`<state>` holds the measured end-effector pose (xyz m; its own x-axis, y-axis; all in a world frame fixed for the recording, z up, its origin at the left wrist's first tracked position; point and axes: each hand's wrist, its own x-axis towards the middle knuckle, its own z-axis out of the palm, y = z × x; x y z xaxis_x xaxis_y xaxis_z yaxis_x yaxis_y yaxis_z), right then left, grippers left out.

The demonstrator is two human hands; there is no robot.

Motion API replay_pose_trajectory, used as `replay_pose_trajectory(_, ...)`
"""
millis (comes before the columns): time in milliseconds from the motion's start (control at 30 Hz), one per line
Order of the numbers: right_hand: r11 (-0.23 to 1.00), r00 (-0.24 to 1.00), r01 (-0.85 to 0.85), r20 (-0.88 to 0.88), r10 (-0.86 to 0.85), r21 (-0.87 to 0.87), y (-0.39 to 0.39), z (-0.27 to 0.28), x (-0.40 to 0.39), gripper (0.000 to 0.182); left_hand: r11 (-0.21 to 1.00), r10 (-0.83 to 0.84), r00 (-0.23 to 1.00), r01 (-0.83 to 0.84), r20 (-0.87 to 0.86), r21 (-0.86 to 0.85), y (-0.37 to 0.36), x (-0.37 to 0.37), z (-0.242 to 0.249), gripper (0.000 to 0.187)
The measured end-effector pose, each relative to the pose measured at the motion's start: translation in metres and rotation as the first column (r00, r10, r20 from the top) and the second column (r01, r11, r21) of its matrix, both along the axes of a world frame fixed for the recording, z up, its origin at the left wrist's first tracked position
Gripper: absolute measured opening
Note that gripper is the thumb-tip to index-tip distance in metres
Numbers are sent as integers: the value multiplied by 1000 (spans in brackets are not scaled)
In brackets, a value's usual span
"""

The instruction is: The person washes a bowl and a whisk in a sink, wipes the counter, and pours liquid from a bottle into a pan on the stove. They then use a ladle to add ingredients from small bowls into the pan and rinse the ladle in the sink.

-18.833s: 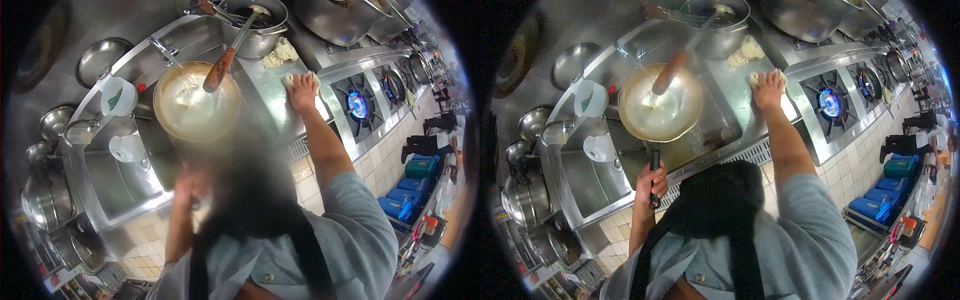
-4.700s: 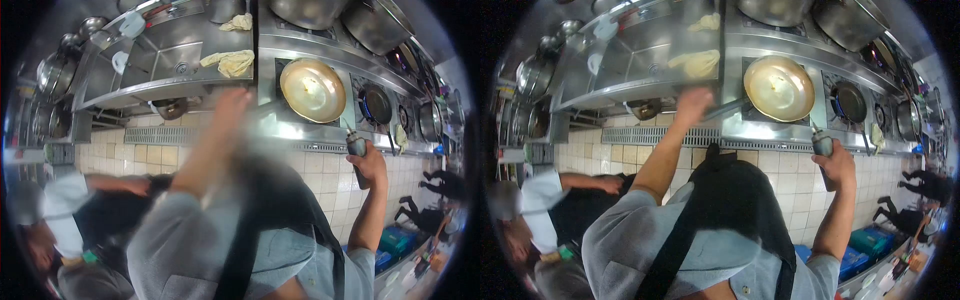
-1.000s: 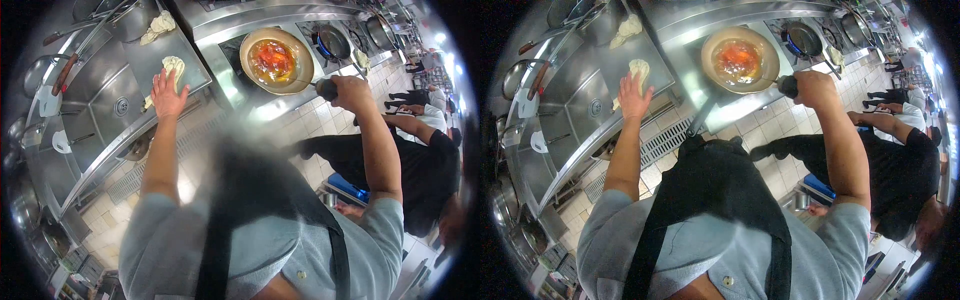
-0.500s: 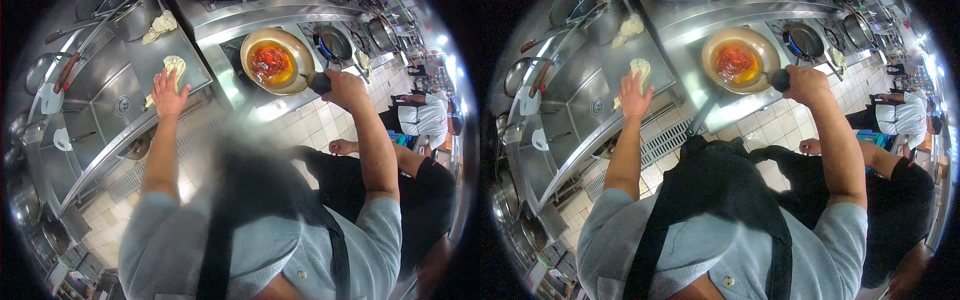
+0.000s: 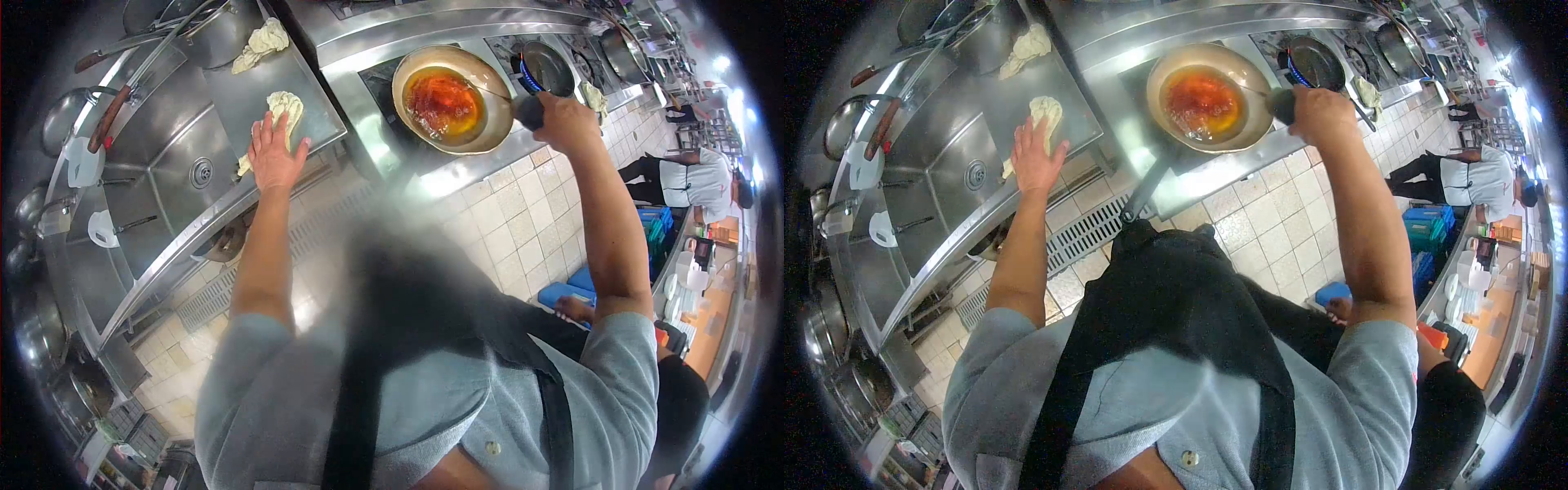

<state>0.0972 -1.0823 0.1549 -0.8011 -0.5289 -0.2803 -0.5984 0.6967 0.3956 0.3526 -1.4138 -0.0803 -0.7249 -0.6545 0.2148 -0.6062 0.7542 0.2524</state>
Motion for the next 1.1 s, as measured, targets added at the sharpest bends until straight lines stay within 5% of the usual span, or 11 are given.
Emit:
replay_pose_trajectory(133, 996, 998, 17, -66, -12, 84, 22, -3, -8, 39, 1000, -3, 1000, 3, -21, -3, 0, 1, -2, 69)
replay_pose_trajectory(200, 981, 998, -53, 25, 49, 189, 27, -8, -1, 53, 1000, -10, 1000, 10, -30, -13, 0, -1, -2, 69)
replay_pose_trajectory(367, 1000, 996, -30, 85, 30, -3, 6, -10, 18, 48, 1000, 0, 1000, 0, -6, -26, 0, 0, -1, 68)
replay_pose_trajectory(667, 988, 993, -93, 90, 82, 126, -5, -13, 15, 44, 999, -7, 999, 6, -36, -34, -2, 0, -6, 67)
replay_pose_trajectory(800, 999, 999, -45, 29, 46, -16, -13, -22, 14, 47, 999, -13, 999, 11, -48, -43, -3, 0, -9, 63)
replay_pose_trajectory(933, 997, 998, 56, 2, -56, 47, -15, -12, 7, 46, 999, -33, 986, 37, -164, 23, -10, 3, -13, 42)
replay_pose_trajectory(1000, 989, 991, -115, 81, 108, 93, -10, -10, 10, 51, 997, -32, 979, 46, -200, 65, -10, 4, -13, 33)
replay_pose_trajectory(1100, 992, 986, -120, 120, 115, 31, -9, -15, 10, 50, 994, -49, 967, 71, -251, 82, -4, 9, -8, 21)
